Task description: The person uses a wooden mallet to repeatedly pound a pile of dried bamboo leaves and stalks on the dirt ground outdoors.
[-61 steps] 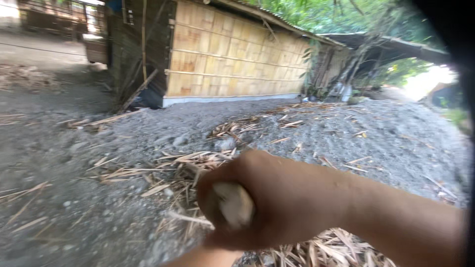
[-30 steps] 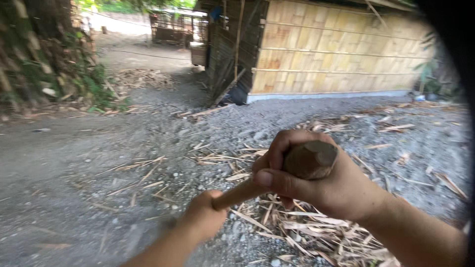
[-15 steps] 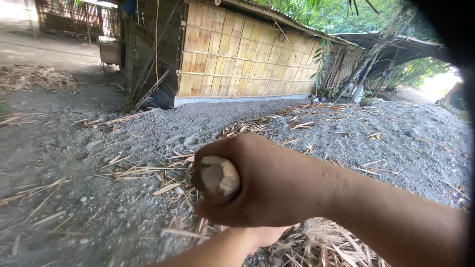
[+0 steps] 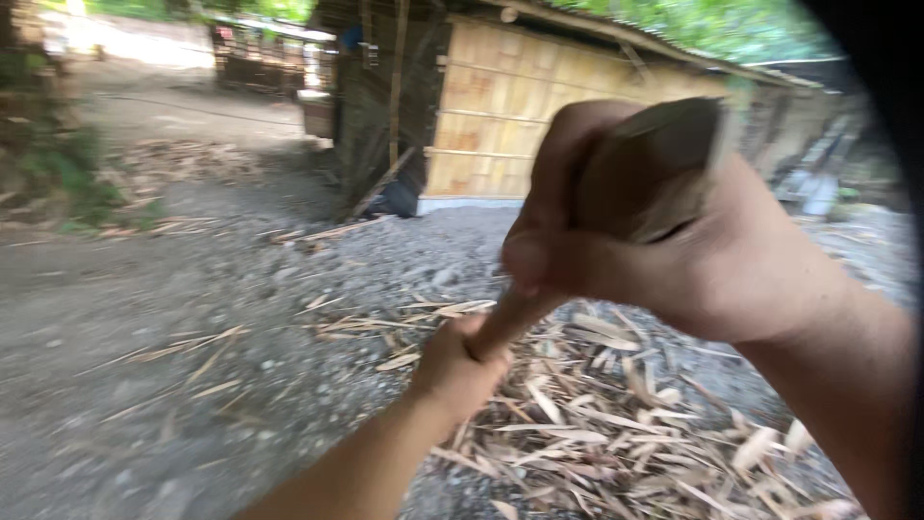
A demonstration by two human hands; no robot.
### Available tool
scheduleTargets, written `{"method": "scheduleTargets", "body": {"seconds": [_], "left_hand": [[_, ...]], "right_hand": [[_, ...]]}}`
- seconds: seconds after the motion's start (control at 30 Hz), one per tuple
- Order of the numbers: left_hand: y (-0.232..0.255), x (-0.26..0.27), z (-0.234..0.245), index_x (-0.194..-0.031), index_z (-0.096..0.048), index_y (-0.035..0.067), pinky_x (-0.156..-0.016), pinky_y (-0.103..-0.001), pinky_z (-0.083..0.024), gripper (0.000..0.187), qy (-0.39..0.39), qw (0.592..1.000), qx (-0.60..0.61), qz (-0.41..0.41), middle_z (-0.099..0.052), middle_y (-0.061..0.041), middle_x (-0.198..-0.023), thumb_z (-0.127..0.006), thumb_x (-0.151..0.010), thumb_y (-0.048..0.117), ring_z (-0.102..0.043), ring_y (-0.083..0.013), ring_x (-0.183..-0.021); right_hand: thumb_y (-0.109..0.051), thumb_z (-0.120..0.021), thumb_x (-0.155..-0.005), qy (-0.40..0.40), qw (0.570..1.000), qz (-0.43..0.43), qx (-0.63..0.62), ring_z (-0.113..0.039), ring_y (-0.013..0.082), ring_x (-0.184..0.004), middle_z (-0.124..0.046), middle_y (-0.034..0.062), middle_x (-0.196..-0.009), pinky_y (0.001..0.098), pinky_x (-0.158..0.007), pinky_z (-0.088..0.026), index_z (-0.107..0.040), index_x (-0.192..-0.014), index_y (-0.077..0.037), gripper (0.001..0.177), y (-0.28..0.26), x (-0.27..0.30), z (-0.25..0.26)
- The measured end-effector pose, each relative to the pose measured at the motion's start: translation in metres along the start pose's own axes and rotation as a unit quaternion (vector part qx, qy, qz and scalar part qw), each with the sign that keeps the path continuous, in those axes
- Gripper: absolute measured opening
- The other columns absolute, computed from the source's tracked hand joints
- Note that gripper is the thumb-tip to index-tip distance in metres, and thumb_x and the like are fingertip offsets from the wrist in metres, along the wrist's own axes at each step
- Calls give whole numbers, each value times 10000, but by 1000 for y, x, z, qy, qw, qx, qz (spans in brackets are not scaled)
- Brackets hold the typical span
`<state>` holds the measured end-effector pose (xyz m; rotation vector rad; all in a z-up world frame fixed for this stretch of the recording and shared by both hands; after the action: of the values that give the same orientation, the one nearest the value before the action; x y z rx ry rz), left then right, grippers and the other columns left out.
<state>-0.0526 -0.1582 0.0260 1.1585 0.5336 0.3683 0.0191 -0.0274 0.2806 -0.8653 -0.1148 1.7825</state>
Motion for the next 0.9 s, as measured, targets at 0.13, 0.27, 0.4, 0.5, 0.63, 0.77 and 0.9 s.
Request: {"method": "scheduleTargets", "body": {"seconds": [0.13,0.27,0.4,0.5,0.63,0.77,0.9], "left_hand": [[-26,10,82,-1008,-749,153,-729,-399,-599,167,120,989,-85,27,-763,-49,-826,-696,-860,212,-764,-215,-777],[-55,35,143,-984,-784,144,-759,-401,-587,173,232,954,-186,19,-783,-103,-881,-716,-834,196,-760,-257,-835],[-101,55,138,-955,-786,146,-779,-390,-600,145,223,949,-199,104,-801,-99,-860,-690,-867,208,-786,-249,-825],[-119,53,77,-997,-771,151,-768,-394,-598,181,178,967,-130,128,-792,-96,-853,-685,-839,175,-781,-237,-824],[-103,43,-74,-1093,-722,128,-822,-385,-572,260,-37,994,26,96,-777,-91,-970,-698,-840,182,-753,-212,-926],[-55,40,-158,-1190,-672,105,-876,-376,-545,361,-137,985,109,14,-763,-86,-1087,-710,-842,189,-725,-187,-1029],[-10,30,-179,-1290,-635,90,-915,-385,-528,451,-175,971,159,-23,-738,-102,-1210,-688,-856,202,-690,-205,-1117]], "right_hand": [[-115,-776,-913,30,985,13,-169,-682,136,-678,-773,90,-881,230,-511,-528,-607,-908,-98,170,31,-1,-9],[-137,-777,-965,-38,973,30,-225,-718,163,-779,-738,104,-892,275,-564,-596,-610,-908,-91,182,61,-7,-54],[-150,-784,-934,-66,949,-47,-304,-702,154,-752,-739,99,-900,298,-583,-601,-612,-897,-95,184,74,5,-81],[-145,-795,-904,-79,970,-80,-214,-735,152,-795,-764,85,-928,303,-619,-630,-636,-892,-95,167,68,16,-69],[-200,-799,-870,-207,965,-127,-102,-780,112,-799,-780,28,-905,267,-660,-674,-713,-936,-120,135,50,34,-76],[-223,-801,-885,-227,964,-130,48,-728,167,-804,-739,53,-890,324,-723,-625,-668,-969,-71,219,44,45,-87],[-316,-803,-827,-136,961,-201,133,-749,144,-745,-740,1,-836,306,-668,-654,-675,-954,-113,271,57,28,-56]]}}
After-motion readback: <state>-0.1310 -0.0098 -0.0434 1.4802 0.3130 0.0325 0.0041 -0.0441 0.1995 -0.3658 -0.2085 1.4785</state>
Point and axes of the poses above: each hand's wrist, its own x-axis away from the middle knuckle, its own z-axis out of the back of the hand, y = z × x, the point moved 9 cm from there along -x, towards the middle knuckle
